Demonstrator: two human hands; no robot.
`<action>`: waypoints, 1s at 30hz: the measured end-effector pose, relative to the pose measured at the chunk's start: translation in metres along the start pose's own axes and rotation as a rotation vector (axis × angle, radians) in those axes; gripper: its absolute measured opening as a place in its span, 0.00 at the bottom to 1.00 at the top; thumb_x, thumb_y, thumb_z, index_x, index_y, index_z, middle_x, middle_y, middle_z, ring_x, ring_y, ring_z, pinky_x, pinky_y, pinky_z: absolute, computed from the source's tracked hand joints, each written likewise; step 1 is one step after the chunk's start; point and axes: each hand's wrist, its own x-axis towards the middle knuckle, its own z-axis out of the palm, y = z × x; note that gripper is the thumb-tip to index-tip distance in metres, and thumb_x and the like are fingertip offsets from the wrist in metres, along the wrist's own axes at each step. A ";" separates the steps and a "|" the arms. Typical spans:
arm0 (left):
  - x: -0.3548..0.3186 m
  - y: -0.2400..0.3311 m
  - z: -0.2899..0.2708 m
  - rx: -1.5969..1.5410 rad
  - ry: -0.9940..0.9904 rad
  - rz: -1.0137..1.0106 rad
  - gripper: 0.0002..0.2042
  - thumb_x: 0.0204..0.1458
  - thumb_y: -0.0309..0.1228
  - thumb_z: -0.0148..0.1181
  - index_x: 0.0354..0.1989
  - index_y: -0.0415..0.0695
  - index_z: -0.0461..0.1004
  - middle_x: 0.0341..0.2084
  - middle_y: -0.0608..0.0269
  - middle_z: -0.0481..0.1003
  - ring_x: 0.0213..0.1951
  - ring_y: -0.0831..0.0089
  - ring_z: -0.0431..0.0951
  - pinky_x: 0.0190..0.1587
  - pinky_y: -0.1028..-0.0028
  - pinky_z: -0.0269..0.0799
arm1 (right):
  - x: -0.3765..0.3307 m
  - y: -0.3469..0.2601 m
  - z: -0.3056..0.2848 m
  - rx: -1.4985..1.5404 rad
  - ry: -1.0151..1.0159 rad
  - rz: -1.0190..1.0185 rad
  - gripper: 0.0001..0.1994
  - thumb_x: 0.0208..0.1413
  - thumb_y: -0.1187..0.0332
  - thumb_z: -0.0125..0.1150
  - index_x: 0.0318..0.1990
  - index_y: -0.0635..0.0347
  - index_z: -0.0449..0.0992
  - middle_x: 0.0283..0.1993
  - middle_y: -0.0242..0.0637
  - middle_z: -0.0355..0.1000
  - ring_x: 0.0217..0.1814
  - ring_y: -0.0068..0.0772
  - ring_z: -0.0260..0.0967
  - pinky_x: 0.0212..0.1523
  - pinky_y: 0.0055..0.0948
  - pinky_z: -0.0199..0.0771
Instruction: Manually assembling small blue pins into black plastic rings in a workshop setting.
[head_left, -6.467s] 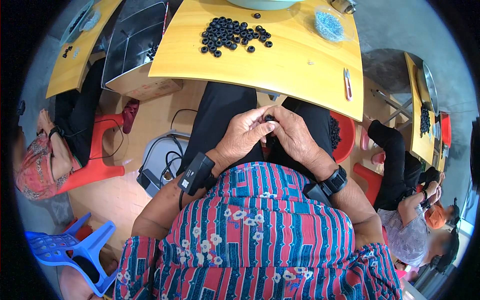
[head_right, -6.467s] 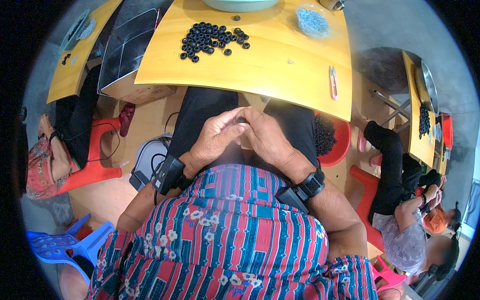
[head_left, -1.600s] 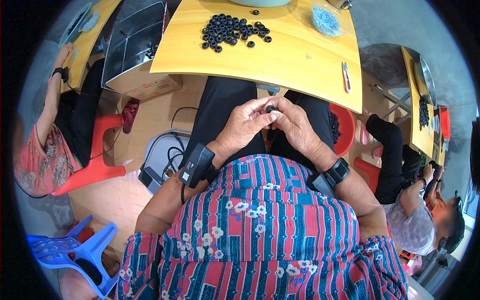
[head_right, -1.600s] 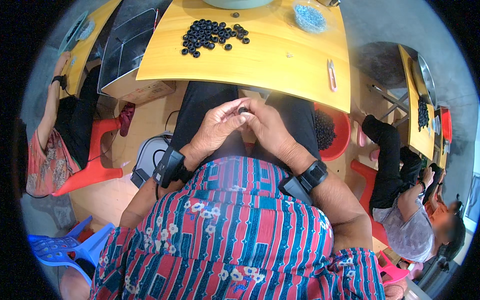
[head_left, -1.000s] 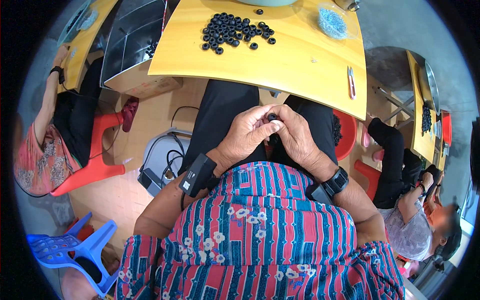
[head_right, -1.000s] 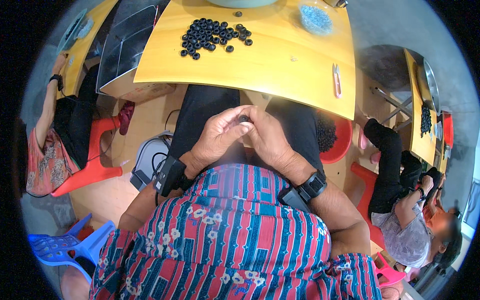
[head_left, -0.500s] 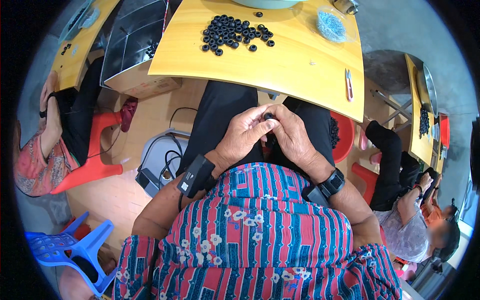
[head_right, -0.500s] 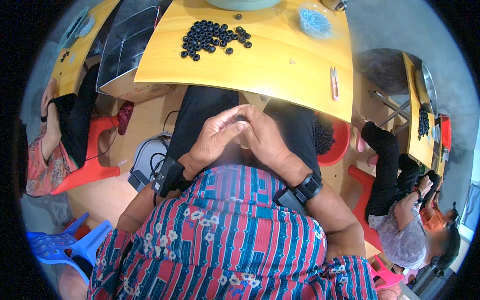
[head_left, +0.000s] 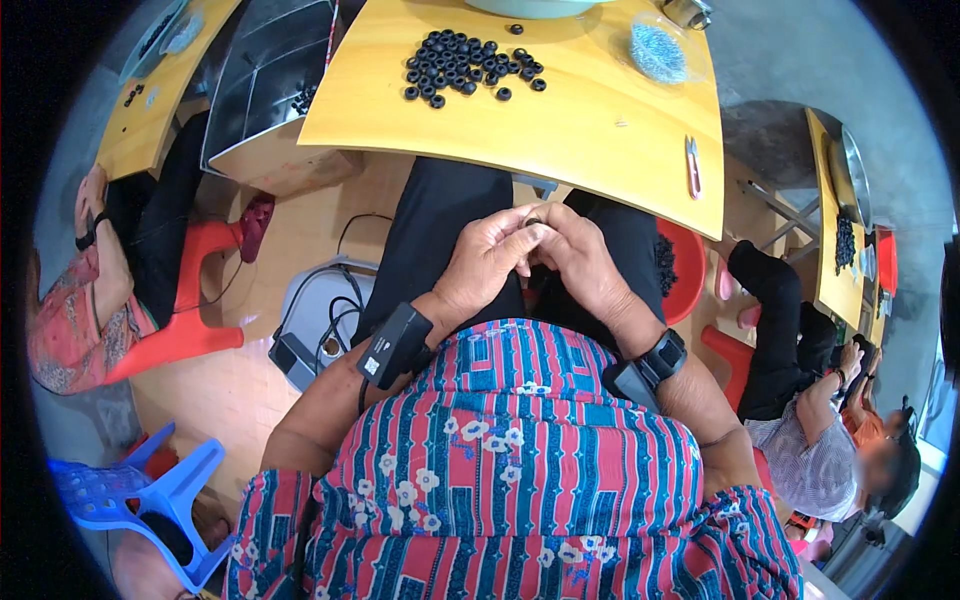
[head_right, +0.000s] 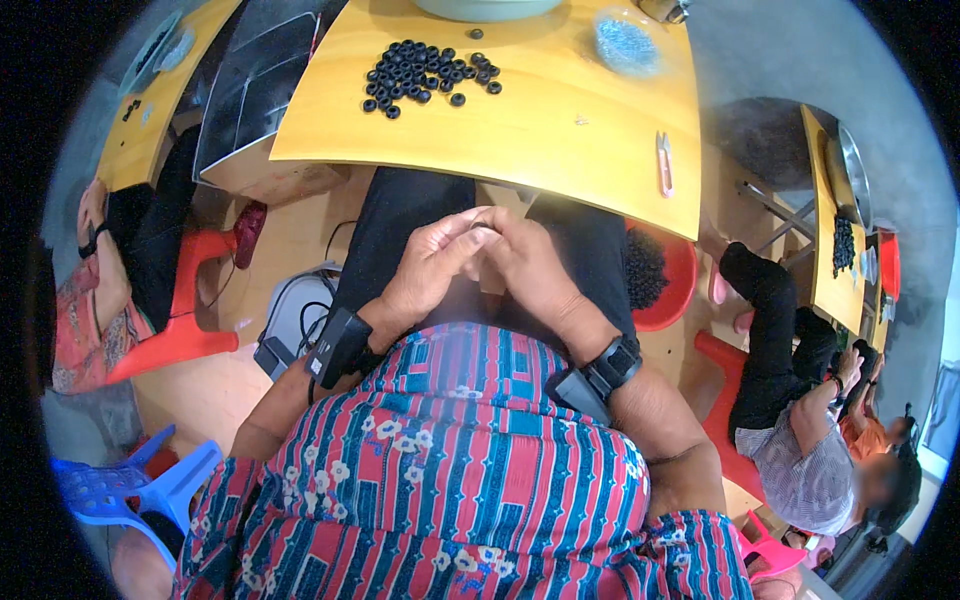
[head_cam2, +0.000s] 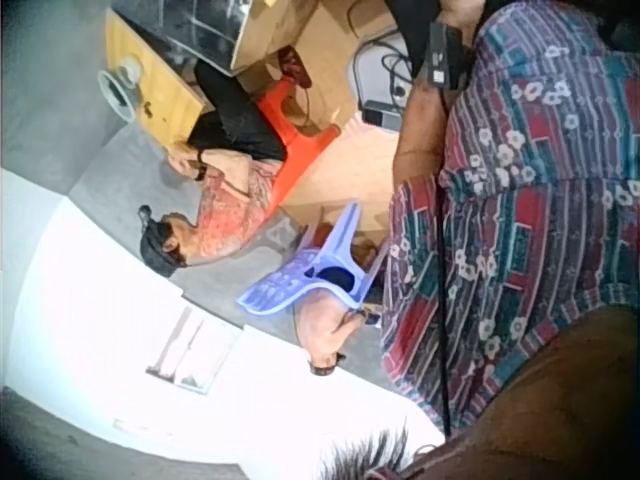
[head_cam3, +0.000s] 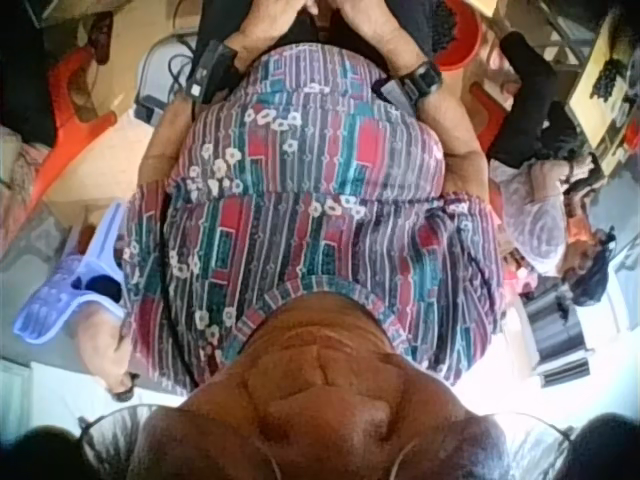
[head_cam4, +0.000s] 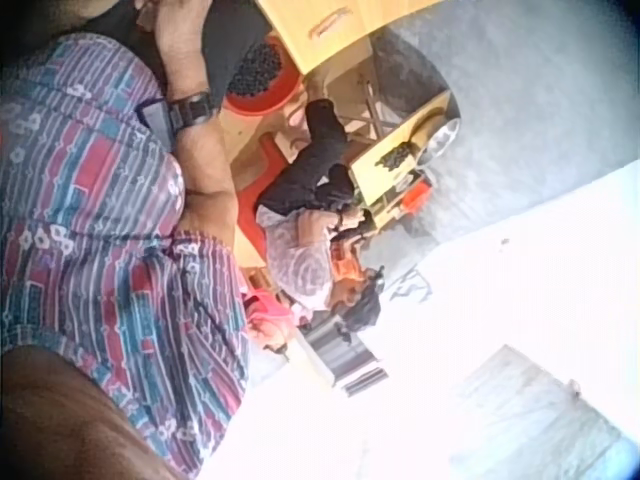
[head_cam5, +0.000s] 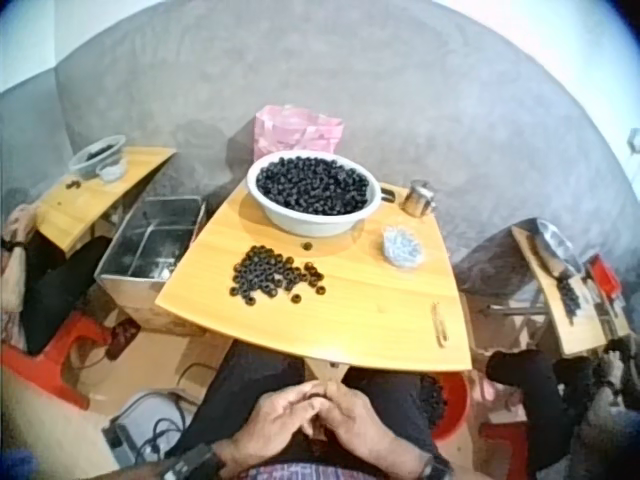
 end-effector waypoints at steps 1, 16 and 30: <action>0.004 0.000 0.001 -0.073 -0.035 -0.021 0.19 0.62 0.31 0.45 0.58 0.34 0.63 0.36 0.67 0.72 0.35 0.83 0.71 0.38 0.83 0.68 | 0.001 0.004 -0.006 0.243 -0.034 0.103 0.09 0.62 0.69 0.45 0.41 0.64 0.69 0.24 0.25 0.61 0.23 0.17 0.54 0.30 0.21 0.65; 0.000 -0.003 -0.010 0.117 -0.032 -0.036 0.16 0.58 0.27 0.49 0.54 0.37 0.69 0.28 0.73 0.68 0.31 0.87 0.68 0.35 0.82 0.70 | -0.090 0.064 -0.170 0.021 1.051 0.090 0.14 0.58 0.60 0.53 0.37 0.63 0.74 0.29 0.29 0.67 0.27 0.21 0.63 0.27 0.22 0.65; 0.003 0.012 -0.004 0.114 -0.123 -0.080 0.17 0.56 0.26 0.51 0.54 0.41 0.70 0.33 0.68 0.70 0.34 0.82 0.70 0.40 0.81 0.68 | -0.053 0.065 -0.176 -0.340 0.960 -0.130 0.07 0.57 0.73 0.55 0.39 0.64 0.76 0.25 0.25 0.67 0.23 0.10 0.59 0.23 0.13 0.59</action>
